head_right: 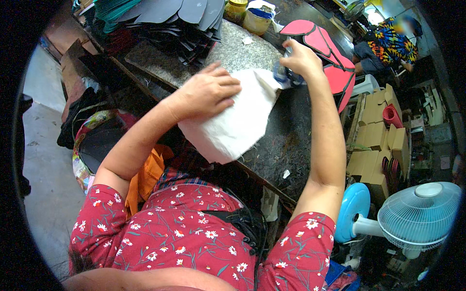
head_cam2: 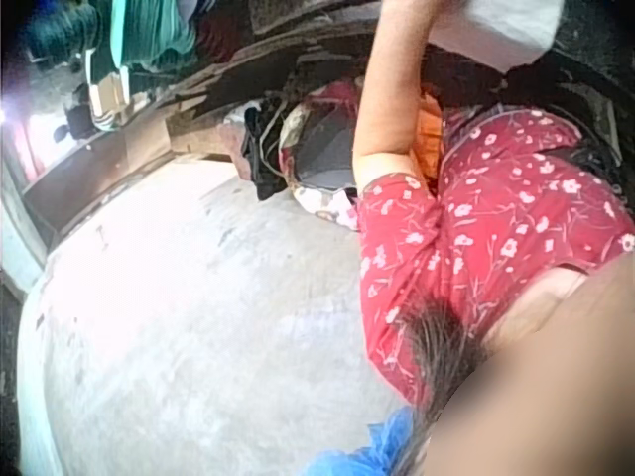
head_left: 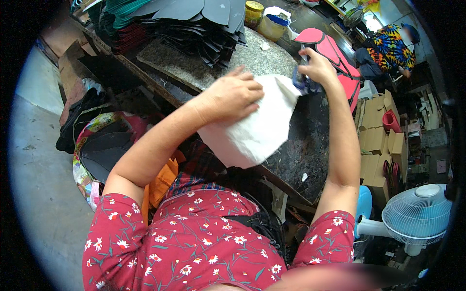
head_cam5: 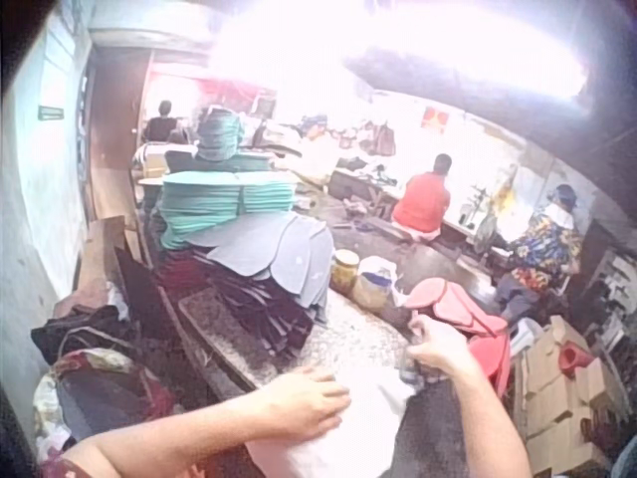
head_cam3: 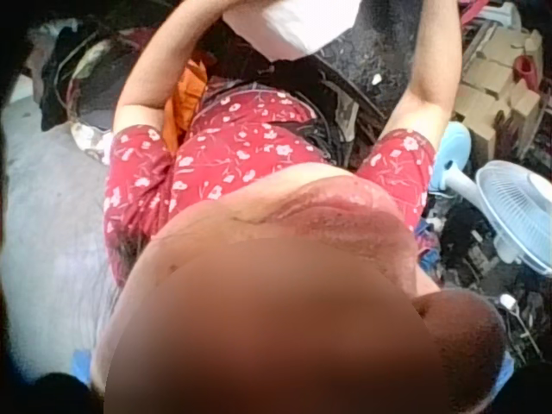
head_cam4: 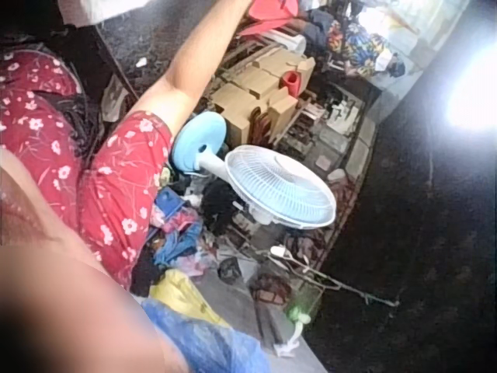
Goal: The person repeatedly cuts strips of white fabric with scissors and places them onto pink foam pieces on a workbench. They trim the fabric to fit the foam shapes and continue the process across multiple pieces.
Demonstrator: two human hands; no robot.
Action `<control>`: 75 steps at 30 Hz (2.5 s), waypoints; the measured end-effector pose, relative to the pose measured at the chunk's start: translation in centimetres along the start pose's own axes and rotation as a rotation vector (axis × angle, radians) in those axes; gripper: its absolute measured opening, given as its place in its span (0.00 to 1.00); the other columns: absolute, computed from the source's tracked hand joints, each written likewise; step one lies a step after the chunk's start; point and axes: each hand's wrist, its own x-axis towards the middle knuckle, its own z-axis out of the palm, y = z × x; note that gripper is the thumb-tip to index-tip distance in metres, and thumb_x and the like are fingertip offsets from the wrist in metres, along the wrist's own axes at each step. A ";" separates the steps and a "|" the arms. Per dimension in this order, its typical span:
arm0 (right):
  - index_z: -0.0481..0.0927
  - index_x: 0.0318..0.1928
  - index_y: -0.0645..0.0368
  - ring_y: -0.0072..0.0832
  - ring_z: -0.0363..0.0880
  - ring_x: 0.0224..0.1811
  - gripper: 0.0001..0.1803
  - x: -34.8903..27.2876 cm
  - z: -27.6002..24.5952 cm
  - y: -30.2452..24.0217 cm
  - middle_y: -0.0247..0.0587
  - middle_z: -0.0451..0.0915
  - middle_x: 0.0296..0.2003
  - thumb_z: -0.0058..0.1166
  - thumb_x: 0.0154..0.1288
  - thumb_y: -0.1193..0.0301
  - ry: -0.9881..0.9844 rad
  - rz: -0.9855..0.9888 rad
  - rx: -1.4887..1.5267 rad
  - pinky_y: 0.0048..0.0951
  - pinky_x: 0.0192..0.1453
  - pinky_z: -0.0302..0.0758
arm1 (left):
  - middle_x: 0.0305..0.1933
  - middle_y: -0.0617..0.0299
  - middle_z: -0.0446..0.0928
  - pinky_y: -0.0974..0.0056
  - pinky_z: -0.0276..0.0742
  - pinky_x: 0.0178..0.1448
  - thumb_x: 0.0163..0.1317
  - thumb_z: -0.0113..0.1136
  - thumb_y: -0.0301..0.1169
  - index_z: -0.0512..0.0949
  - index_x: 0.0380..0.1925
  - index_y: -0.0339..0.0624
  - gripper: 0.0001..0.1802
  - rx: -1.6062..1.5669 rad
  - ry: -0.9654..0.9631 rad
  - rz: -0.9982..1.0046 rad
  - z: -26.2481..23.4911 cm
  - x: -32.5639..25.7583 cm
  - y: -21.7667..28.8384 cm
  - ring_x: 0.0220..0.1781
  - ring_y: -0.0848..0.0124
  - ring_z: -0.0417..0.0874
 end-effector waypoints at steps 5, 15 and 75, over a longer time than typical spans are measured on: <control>0.77 0.58 0.44 0.44 0.85 0.48 0.28 -4.9 -0.1 4.0 0.47 0.86 0.42 0.63 0.52 0.66 -0.098 -0.099 -0.172 0.46 0.51 0.79 | 0.48 0.56 0.82 0.58 0.76 0.61 0.61 0.62 0.38 0.82 0.45 0.39 0.17 -0.039 -0.163 -0.136 -0.6 1.5 -1.5 0.52 0.61 0.78; 0.76 0.61 0.52 0.41 0.79 0.49 0.31 -10.0 7.4 -0.9 0.40 0.82 0.42 0.55 0.53 0.81 0.679 -0.423 0.095 0.39 0.56 0.77 | 0.73 0.37 0.55 0.47 0.53 0.78 0.44 0.75 0.39 0.58 0.70 0.39 0.53 -0.094 0.839 -0.673 6.6 17.0 -8.7 0.75 0.40 0.56; 0.66 0.65 0.57 0.28 0.76 0.39 0.44 -2.7 7.2 -4.1 0.40 0.77 0.43 0.76 0.50 0.62 0.960 -0.139 0.521 0.28 0.43 0.77 | 0.52 0.47 0.72 0.53 0.75 0.61 0.37 0.83 0.52 0.71 0.54 0.41 0.47 -0.472 0.990 -0.443 8.6 14.1 -9.0 0.57 0.51 0.76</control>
